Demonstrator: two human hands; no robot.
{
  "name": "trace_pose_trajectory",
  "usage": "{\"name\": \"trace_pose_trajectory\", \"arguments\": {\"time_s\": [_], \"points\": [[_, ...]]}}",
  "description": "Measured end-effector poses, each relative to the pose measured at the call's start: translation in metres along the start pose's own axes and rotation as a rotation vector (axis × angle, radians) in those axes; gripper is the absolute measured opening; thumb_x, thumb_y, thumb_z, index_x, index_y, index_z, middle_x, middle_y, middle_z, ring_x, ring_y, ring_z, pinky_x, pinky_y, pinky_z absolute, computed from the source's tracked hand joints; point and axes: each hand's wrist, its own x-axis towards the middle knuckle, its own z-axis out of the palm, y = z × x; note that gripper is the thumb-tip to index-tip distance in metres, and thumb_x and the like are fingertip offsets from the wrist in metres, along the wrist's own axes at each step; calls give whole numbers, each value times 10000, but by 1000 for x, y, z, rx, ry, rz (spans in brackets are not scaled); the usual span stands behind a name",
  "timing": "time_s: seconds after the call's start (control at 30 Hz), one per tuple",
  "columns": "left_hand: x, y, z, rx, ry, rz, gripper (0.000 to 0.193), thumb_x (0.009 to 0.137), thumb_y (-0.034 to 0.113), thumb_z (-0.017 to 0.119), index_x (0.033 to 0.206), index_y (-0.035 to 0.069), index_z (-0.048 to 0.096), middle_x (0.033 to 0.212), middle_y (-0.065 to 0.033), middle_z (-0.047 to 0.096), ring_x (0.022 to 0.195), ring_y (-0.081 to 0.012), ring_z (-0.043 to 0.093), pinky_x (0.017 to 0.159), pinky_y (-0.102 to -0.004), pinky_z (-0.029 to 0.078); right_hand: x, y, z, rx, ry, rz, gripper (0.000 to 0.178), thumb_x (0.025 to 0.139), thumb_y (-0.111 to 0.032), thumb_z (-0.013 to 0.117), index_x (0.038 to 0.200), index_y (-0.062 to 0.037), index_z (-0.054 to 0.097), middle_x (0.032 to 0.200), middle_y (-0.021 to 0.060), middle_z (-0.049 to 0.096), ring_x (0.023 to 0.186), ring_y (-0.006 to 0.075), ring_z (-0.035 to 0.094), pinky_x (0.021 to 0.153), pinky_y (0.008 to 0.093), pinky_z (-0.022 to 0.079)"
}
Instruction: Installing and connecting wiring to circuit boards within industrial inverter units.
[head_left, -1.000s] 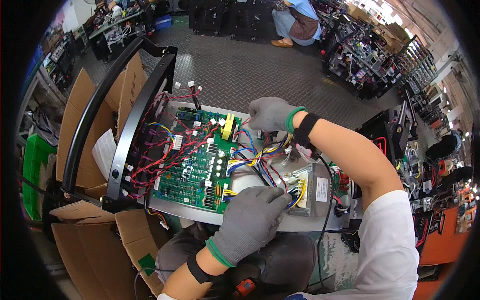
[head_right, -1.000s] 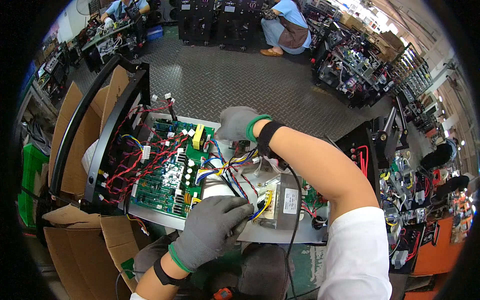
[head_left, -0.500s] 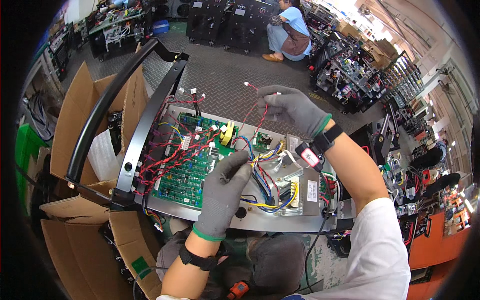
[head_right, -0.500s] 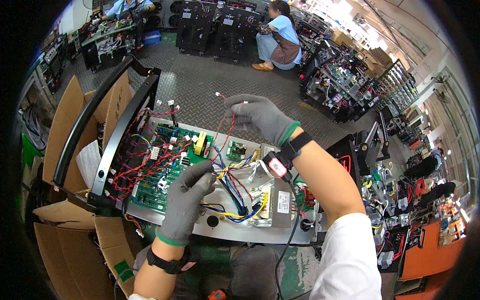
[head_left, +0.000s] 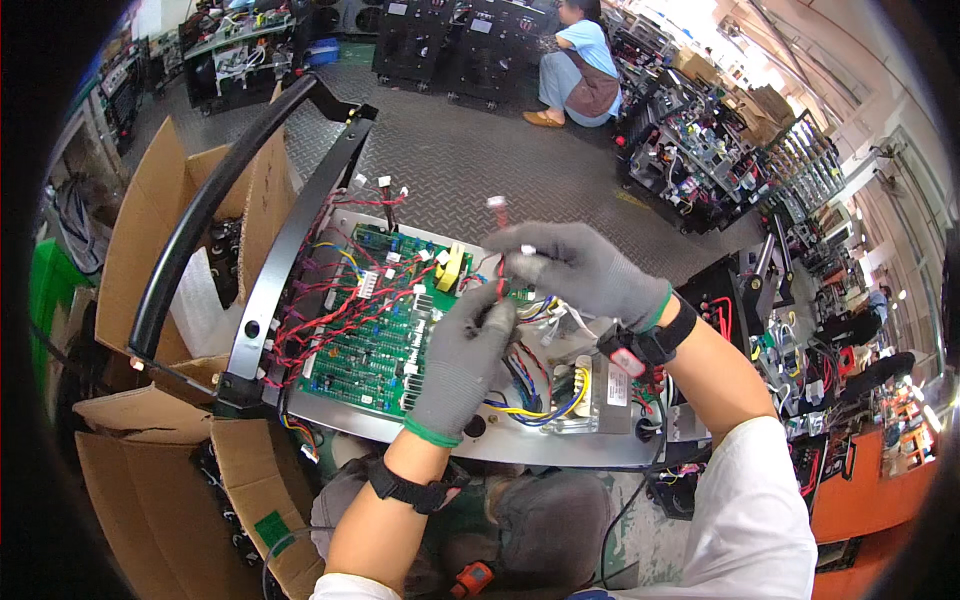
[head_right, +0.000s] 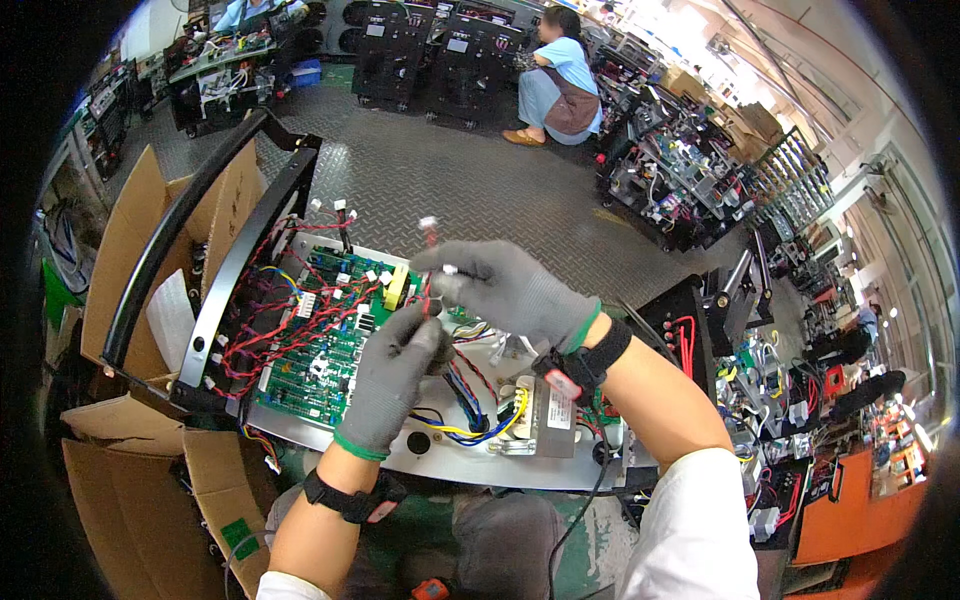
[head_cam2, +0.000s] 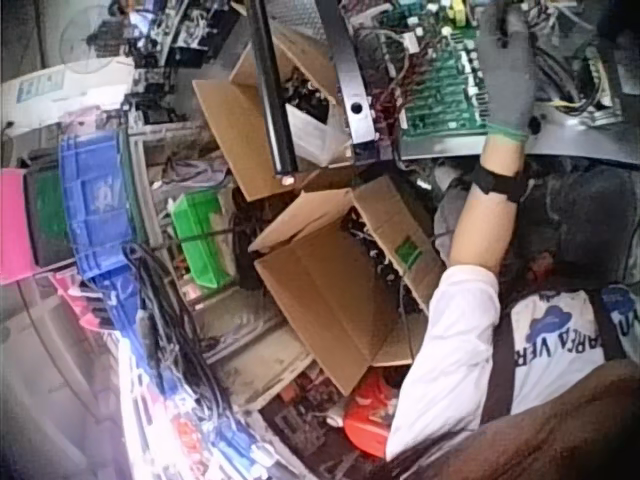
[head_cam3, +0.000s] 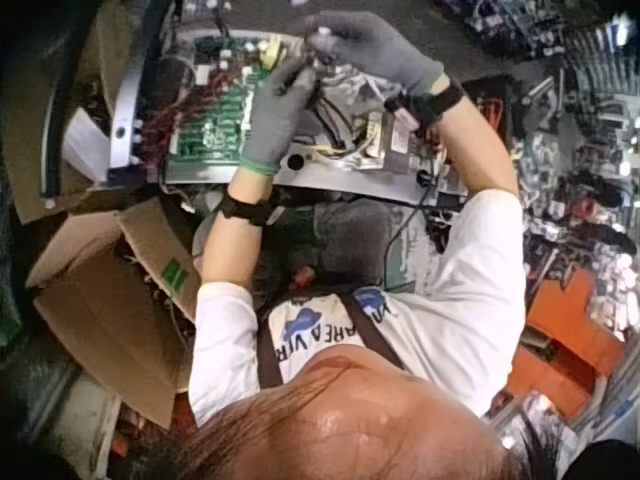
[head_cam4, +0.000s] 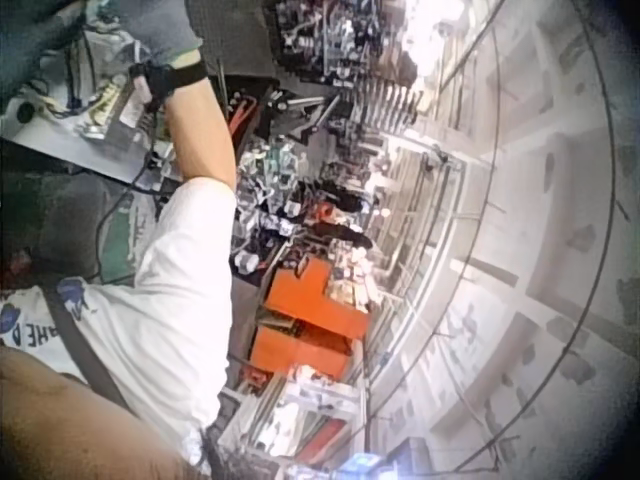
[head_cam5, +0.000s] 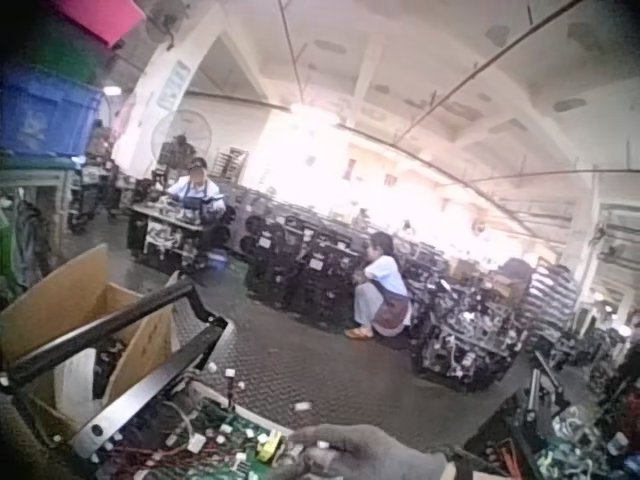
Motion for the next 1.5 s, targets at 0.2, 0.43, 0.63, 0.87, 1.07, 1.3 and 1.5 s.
{"name": "trace_pose_trajectory", "arguments": {"time_s": [0.2,0.43,0.63,0.87,1.07,1.3,1.5], "points": [[-5,7,0,-243,334,-67,270,943,223,534,1094,8,599,775,-22,592,652,-71,558,568,-205,444,20,3,-17,-216,155,-106,310,933,-199,558,1219,-82,582,960,87,644,837,147,611,790,291,502],[-5,9,-7,-240,383,-156,310,940,264,538,1105,10,602,773,-16,587,601,-62,543,516,-195,441,28,-1,0,180,-129,186,163,895,-156,624,965,-26,555,836,5,615,730,63,563,628,234,477],[1,1,-4,-353,288,-236,346,933,264,563,1141,-12,570,805,-44,609,654,-94,592,563,-214,482,20,0,5,-200,-109,28,149,859,-151,660,907,-39,574,751,7,582,693,62,500,629,260,446],[3,-3,-3,-343,288,-215,308,923,266,581,1083,4,605,790,-19,608,652,-74,581,567,-200,475,13,7,5,-306,-145,29,198,816,-219,648,948,-76,618,783,100,633,706,199,619,664,328,493],[8,-7,-5,-347,259,-272,289,913,360,588,949,73,596,719,24,553,537,-45,498,415,-187,382,8,8,8,-492,-51,-226,202,820,-134,668,1007,-59,654,813,80,637,724,187,618,681,311,487],[0,-2,-10,-421,271,-304,335,932,359,551,1093,70,604,790,27,563,580,-50,505,465,-185,397,14,13,-11,-501,203,43,189,785,-250,661,878,-91,704,787,89,670,754,268,644,694,372,502],[-9,4,-15,-291,225,-381,295,942,234,518,1135,26,595,829,-21,618,690,-67,576,593,-212,478,44,49,-6,-776,-124,363,252,773,-304,629,952,-153,721,896,80,697,838,260,666,774,375,510]]}}
